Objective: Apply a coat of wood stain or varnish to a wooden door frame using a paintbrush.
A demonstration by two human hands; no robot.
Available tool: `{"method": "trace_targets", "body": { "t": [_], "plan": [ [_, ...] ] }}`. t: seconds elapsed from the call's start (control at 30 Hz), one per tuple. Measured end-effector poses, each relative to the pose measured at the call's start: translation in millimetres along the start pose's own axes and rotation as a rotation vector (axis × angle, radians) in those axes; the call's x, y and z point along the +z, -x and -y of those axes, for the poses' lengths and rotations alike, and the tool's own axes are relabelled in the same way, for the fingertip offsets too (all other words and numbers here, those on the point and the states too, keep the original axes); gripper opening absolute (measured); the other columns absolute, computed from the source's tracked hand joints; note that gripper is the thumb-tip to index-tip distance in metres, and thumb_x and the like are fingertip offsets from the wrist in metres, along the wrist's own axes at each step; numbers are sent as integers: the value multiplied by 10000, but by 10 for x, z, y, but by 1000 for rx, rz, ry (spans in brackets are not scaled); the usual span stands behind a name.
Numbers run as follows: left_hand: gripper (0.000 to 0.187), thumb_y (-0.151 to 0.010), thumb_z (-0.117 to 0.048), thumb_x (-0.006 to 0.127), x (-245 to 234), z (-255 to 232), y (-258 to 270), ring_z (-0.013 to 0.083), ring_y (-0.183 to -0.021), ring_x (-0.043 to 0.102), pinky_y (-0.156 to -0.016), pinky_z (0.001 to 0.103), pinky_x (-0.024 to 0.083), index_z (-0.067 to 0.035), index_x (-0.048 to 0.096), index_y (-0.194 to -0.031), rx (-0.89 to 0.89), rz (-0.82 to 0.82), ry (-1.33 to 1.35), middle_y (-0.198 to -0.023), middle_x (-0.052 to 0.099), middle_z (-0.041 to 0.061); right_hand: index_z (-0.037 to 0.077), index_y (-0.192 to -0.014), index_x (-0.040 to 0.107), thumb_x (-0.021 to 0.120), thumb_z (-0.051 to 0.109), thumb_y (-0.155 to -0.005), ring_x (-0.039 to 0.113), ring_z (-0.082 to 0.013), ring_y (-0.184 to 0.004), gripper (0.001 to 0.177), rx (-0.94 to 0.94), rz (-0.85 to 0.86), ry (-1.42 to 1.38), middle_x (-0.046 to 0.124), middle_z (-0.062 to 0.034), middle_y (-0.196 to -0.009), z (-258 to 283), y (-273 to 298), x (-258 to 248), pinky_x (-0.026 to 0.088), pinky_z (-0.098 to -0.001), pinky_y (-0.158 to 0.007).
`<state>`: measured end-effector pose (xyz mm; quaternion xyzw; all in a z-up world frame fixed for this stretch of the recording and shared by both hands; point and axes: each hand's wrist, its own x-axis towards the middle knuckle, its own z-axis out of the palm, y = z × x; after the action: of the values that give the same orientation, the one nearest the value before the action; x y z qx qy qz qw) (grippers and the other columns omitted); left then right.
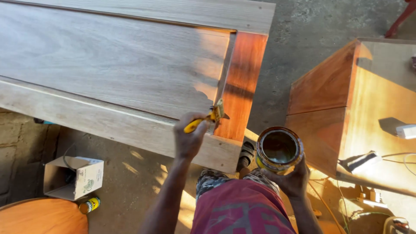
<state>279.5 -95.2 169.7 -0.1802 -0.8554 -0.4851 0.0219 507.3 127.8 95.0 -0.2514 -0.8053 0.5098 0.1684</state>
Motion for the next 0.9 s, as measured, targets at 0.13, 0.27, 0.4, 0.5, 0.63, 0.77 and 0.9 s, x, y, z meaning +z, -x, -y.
{"method": "trace_targets", "body": {
  "t": [0.13, 0.27, 0.4, 0.5, 0.63, 0.77, 0.9],
  "plan": [
    [156, -884, -44, 698, -332, -819, 47, 142, -796, 735, -697, 278, 624, -21, 734, -1034, -281, 148, 467, -924, 763, 82, 23, -1402, 502, 980, 369, -510, 697, -270, -1125, 1070, -16, -5, 13, 684, -136, -1243, -138, -151, 60, 580, -399, -934],
    [148, -881, -55, 706, -483, -1382, 19, 131, -791, 723, -685, 273, 603, -18, 734, -1021, -216, 380, 450, -909, 753, 79, 22, -1423, 473, 988, 418, -500, 667, -321, -1178, 1128, -261, -13, 112, 624, -170, -1306, -121, -307, 116, 576, -430, -956],
    [110, -875, -79, 708, -314, -1474, -32, 129, -786, 701, -683, 288, 574, -26, 741, -965, -151, 489, 274, -912, 744, 73, 40, -1443, 453, 976, 455, -514, 636, -352, -1239, 1144, -425, 16, 93, 612, -182, -1365, 74, -437, 134, 570, -450, -995],
    [108, -876, -100, 694, -165, -1503, -53, 165, -817, 722, -724, 321, 583, -36, 734, -953, -152, 599, 251, -928, 747, 83, 31, -1440, 444, 963, 499, -525, 620, -364, -1243, 1151, -478, 17, 152, 606, -191, -1365, 160, -448, 141, 558, -466, -989],
    [143, -856, -142, 690, 11, -1445, -74, 276, -843, 729, -742, 399, 569, -35, 726, -943, -63, 676, 112, -920, 732, 152, 18, -1449, 430, 951, 519, -574, 620, -398, -1249, 1136, -582, -6, 191, 584, -214, -1391, 260, -510, 152, 555, -481, -1016],
    [187, -854, -186, 665, 123, -1435, -97, 389, -840, 700, -743, 490, 556, -33, 740, -931, 103, 679, -121, -927, 708, 217, 17, -1443, 424, 946, 532, -575, 619, -416, -1258, 1136, -628, -4, 225, 578, -221, -1404, 309, -528, 163, 545, -496, -1029],
    [221, -846, -231, 659, 144, -1532, -178, 395, -775, 710, -709, 509, 565, -62, 750, -956, 34, 721, -312, -889, 709, 214, 8, -1455, 412, 944, 537, -602, 620, -418, -1250, 1136, -641, -16, 237, 579, -230, -1403, 331, -515, 175, 552, -487, -1021]
  ]
}}
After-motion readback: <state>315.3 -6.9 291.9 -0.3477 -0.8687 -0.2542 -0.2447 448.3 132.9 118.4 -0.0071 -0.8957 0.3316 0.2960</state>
